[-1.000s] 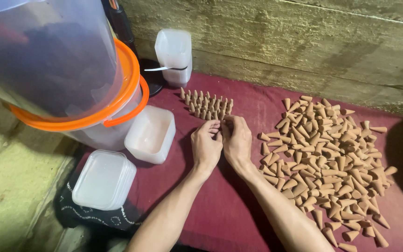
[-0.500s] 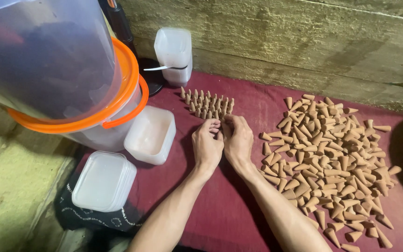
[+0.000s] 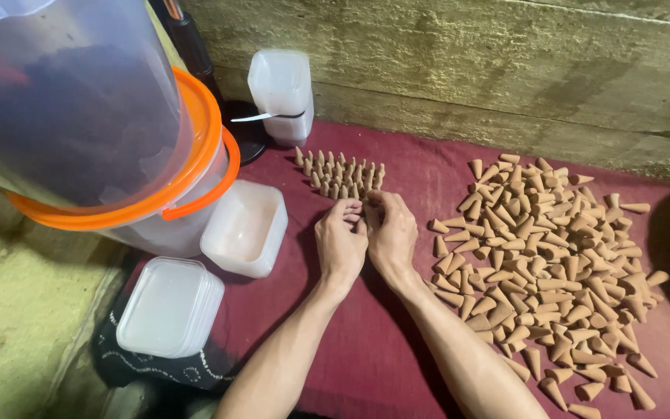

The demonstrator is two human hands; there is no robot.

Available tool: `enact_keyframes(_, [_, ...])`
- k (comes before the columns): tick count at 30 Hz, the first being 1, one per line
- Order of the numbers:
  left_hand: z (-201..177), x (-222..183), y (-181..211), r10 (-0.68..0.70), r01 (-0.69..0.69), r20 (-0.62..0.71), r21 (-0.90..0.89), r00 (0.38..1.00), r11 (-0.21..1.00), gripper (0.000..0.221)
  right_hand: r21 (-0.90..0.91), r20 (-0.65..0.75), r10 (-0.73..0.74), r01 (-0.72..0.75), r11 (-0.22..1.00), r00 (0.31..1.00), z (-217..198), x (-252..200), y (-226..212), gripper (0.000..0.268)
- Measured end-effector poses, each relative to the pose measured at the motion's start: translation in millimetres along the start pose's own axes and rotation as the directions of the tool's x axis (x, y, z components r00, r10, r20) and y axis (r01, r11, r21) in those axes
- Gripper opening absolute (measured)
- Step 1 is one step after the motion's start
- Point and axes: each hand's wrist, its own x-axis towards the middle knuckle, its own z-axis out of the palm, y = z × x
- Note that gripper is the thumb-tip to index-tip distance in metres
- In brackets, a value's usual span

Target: Arranging incense cones into a structured triangular formation on a workspace.

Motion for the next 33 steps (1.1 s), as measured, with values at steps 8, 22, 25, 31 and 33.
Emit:
enact_keyframes(8, [0,0,2,0.004,-0.004,-0.004,0.002,1.000,1.000,0.025,0.084,0.023,0.061,-0.063,0.994,0.998,-6,1,-6,0.031])
enact_keyframes(22, [1,-1,-8,0.057,-0.059,-0.041,-0.049,0.998,0.997,0.024,0.056,0.058,-0.024,0.021,0.998,0.998,-63,2,2,0.030])
enact_keyframes(25, [0,-3,0,0.091,-0.092,-0.020,-0.066,0.996,0.994,0.020,0.043,0.088,-0.066,0.062,0.997,0.994,-93,-4,29,0.027])
enact_keyframes(31, [8,-30,42,0.141,-0.116,0.249,-0.113,0.958,0.987,0.015,-0.138,0.156,-0.190,0.212,0.968,0.969,-179,-16,81,0.027])
enact_keyframes(33, [12,-43,68,0.209,-0.205,0.395,-0.052,0.895,0.977,0.015,-0.247,0.238,-0.245,0.302,0.921,0.940,-209,-15,90,0.024])
